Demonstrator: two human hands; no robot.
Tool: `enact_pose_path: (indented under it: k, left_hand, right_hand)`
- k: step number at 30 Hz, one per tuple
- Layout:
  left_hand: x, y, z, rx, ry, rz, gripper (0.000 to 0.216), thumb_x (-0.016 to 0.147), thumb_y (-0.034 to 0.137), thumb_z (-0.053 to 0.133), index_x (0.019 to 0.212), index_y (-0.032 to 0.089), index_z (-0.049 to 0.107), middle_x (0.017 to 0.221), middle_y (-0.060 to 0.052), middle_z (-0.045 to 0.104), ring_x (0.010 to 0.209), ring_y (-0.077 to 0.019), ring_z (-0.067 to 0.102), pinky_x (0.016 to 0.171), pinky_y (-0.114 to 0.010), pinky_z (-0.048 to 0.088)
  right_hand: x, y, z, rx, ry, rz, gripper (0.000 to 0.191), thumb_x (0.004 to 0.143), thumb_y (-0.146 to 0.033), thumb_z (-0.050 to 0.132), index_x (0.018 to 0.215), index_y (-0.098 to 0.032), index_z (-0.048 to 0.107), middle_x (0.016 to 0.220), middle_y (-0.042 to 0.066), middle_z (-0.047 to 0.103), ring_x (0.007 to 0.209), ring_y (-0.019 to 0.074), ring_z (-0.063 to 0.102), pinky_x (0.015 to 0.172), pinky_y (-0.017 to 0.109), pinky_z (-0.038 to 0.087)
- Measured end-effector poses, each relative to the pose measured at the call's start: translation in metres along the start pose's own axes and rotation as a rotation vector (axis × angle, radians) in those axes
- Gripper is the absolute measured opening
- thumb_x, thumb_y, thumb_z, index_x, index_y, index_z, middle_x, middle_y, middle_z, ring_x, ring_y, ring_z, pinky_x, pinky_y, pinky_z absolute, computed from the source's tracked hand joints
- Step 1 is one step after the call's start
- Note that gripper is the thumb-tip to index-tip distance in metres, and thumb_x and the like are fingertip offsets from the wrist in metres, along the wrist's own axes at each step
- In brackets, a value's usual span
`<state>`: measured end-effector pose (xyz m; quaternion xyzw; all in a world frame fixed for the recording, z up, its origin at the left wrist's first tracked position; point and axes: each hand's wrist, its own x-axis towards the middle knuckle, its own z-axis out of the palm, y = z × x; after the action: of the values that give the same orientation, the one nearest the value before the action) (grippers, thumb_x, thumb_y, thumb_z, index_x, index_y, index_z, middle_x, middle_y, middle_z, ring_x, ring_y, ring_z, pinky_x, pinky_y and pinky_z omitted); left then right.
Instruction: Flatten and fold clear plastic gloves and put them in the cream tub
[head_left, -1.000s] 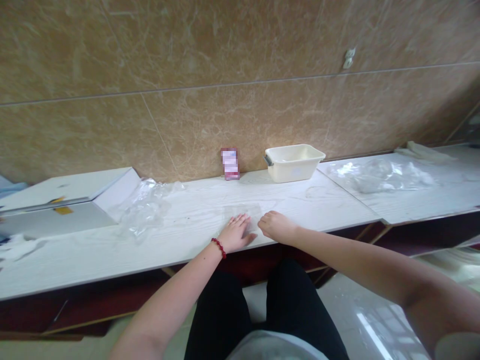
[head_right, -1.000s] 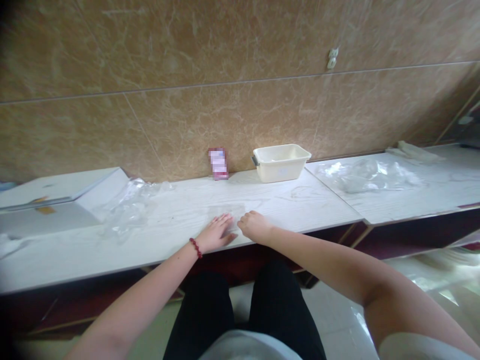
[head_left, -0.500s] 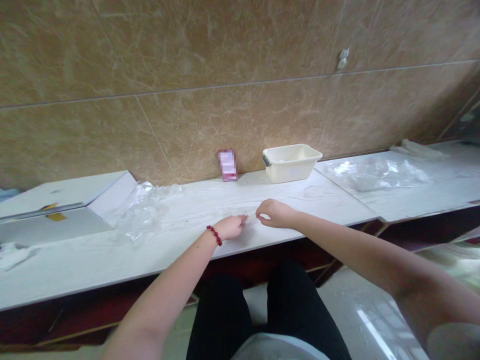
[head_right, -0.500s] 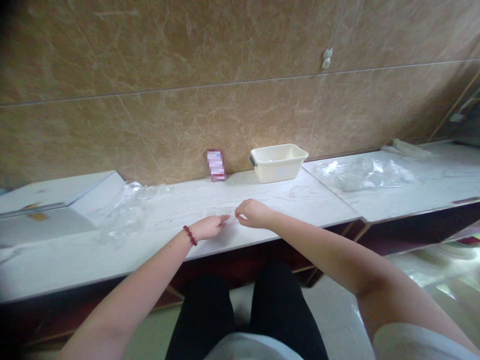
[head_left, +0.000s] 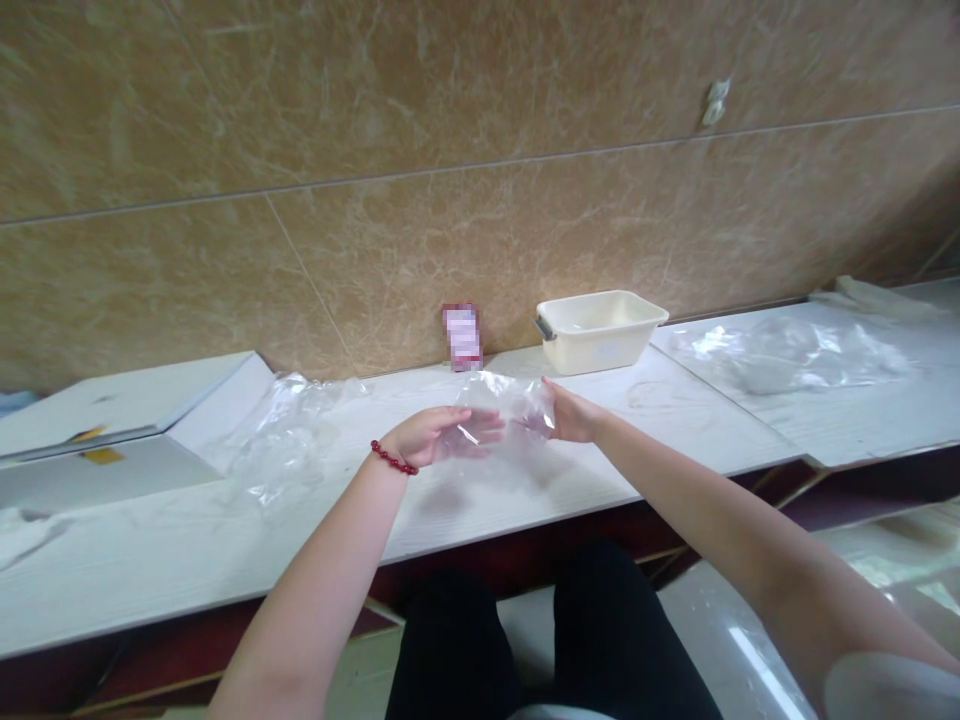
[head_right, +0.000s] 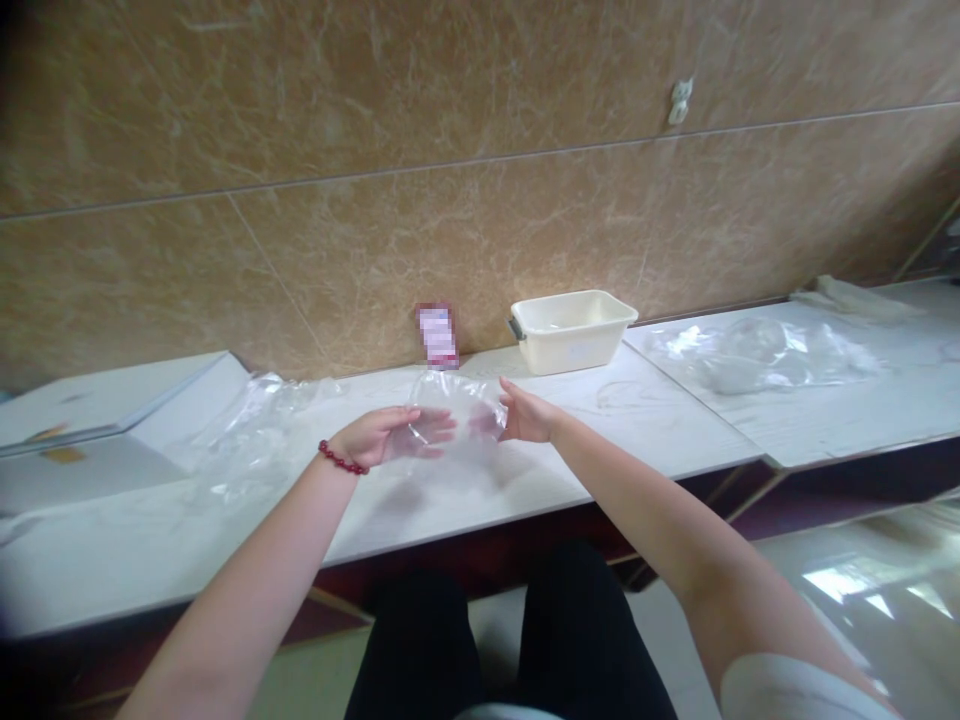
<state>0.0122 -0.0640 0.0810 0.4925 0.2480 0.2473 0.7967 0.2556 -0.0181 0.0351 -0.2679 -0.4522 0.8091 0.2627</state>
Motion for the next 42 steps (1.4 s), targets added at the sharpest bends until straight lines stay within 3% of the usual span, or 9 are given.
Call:
enact_pose_path:
  k: [4, 8, 11, 14, 17, 20, 24, 32, 42]
  left_hand:
    - [0.009, -0.002, -0.028, -0.153, 0.124, 0.043, 0.031, 0.082, 0.021, 0.036, 0.108, 0.012, 0.050, 0.112, -0.013, 0.052, 0.110, -0.0252, 0.041, 0.088, -0.042, 0.034]
    - [0.022, -0.010, -0.063, -0.268, 0.245, 0.107, 0.029, 0.081, 0.019, 0.037, 0.105, 0.010, 0.052, 0.110, -0.012, 0.054, 0.106, -0.0236, 0.045, 0.087, -0.039, 0.036]
    - [0.030, -0.020, -0.085, -0.355, 0.332, 0.171, 0.028, 0.081, 0.017, 0.036, 0.102, 0.012, 0.053, 0.107, -0.010, 0.056, 0.103, -0.0207, 0.049, 0.087, -0.038, 0.037]
    - [0.035, -0.029, -0.098, -0.413, 0.357, 0.164, 0.028, 0.082, 0.017, 0.035, 0.102, 0.013, 0.054, 0.106, -0.009, 0.057, 0.101, -0.0197, 0.050, 0.087, -0.037, 0.038]
    - [0.038, -0.034, -0.104, -0.431, 0.334, 0.116, 0.028, 0.081, 0.017, 0.036, 0.103, 0.012, 0.053, 0.108, -0.010, 0.056, 0.100, -0.0199, 0.050, 0.086, -0.037, 0.038]
    - [0.041, -0.036, -0.107, -0.437, 0.327, 0.100, 0.029, 0.081, 0.017, 0.038, 0.104, 0.012, 0.053, 0.109, -0.010, 0.055, 0.101, -0.0200, 0.050, 0.087, -0.036, 0.038]
    - [0.044, -0.040, -0.110, -0.435, 0.325, 0.084, 0.029, 0.080, 0.017, 0.039, 0.104, 0.010, 0.053, 0.109, -0.011, 0.055, 0.104, -0.0210, 0.048, 0.087, -0.035, 0.038]
    - [0.047, -0.047, -0.121, -0.308, 0.455, 0.112, 0.026, 0.075, 0.007, 0.041, 0.097, 0.009, 0.055, 0.095, -0.012, 0.061, 0.092, -0.0206, 0.056, 0.083, -0.035, 0.042]
    - [0.047, -0.047, -0.119, -0.244, 0.469, 0.155, 0.032, 0.073, 0.000, 0.039, 0.099, 0.009, 0.054, 0.096, -0.011, 0.061, 0.089, -0.0201, 0.057, 0.082, -0.035, 0.044]
  right_hand:
    - [0.026, -0.009, 0.011, 0.136, -0.118, 0.125, 0.073, 0.074, -0.064, 0.009, 0.092, -0.010, 0.054, 0.088, 0.014, 0.061, 0.084, 0.0225, 0.057, 0.076, 0.042, 0.040]
    - [0.065, -0.012, 0.006, 0.172, -0.108, 0.138, 0.076, 0.072, -0.067, 0.010, 0.088, -0.009, 0.054, 0.084, 0.015, 0.062, 0.082, 0.0227, 0.058, 0.074, 0.040, 0.042]
    - [0.087, -0.006, -0.006, 0.167, -0.084, 0.159, 0.068, 0.075, -0.063, 0.015, 0.091, -0.009, 0.054, 0.084, 0.014, 0.062, 0.079, 0.0198, 0.059, 0.071, 0.035, 0.045]
    - [0.096, 0.004, -0.016, 0.107, -0.045, 0.142, 0.043, 0.081, -0.046, 0.032, 0.094, -0.011, 0.053, 0.085, 0.011, 0.062, 0.078, 0.0162, 0.060, 0.071, 0.032, 0.046]
    - [0.097, 0.012, -0.021, 0.034, 0.008, 0.092, 0.018, 0.077, -0.023, 0.049, 0.090, -0.013, 0.054, 0.084, 0.007, 0.063, 0.077, 0.0140, 0.060, 0.073, 0.030, 0.046]
    - [0.099, 0.016, -0.023, 0.011, 0.041, 0.084, 0.010, 0.071, -0.014, 0.056, 0.081, -0.012, 0.056, 0.080, 0.006, 0.063, 0.077, 0.0140, 0.060, 0.073, 0.029, 0.048]
    - [0.102, 0.017, -0.027, 0.005, 0.067, 0.078, 0.011, 0.071, -0.014, 0.057, 0.082, -0.011, 0.057, 0.079, 0.006, 0.064, 0.078, 0.0139, 0.060, 0.070, 0.026, 0.049]
    - [0.103, 0.015, -0.033, -0.046, 0.115, 0.079, 0.016, 0.072, -0.011, 0.054, 0.089, -0.011, 0.056, 0.075, 0.005, 0.064, 0.074, 0.0119, 0.060, 0.067, 0.023, 0.050]
    - [0.102, 0.015, -0.031, -0.093, 0.139, 0.037, 0.019, 0.074, -0.015, 0.054, 0.092, -0.014, 0.056, 0.081, 0.006, 0.064, 0.069, 0.0097, 0.060, 0.065, 0.021, 0.050]
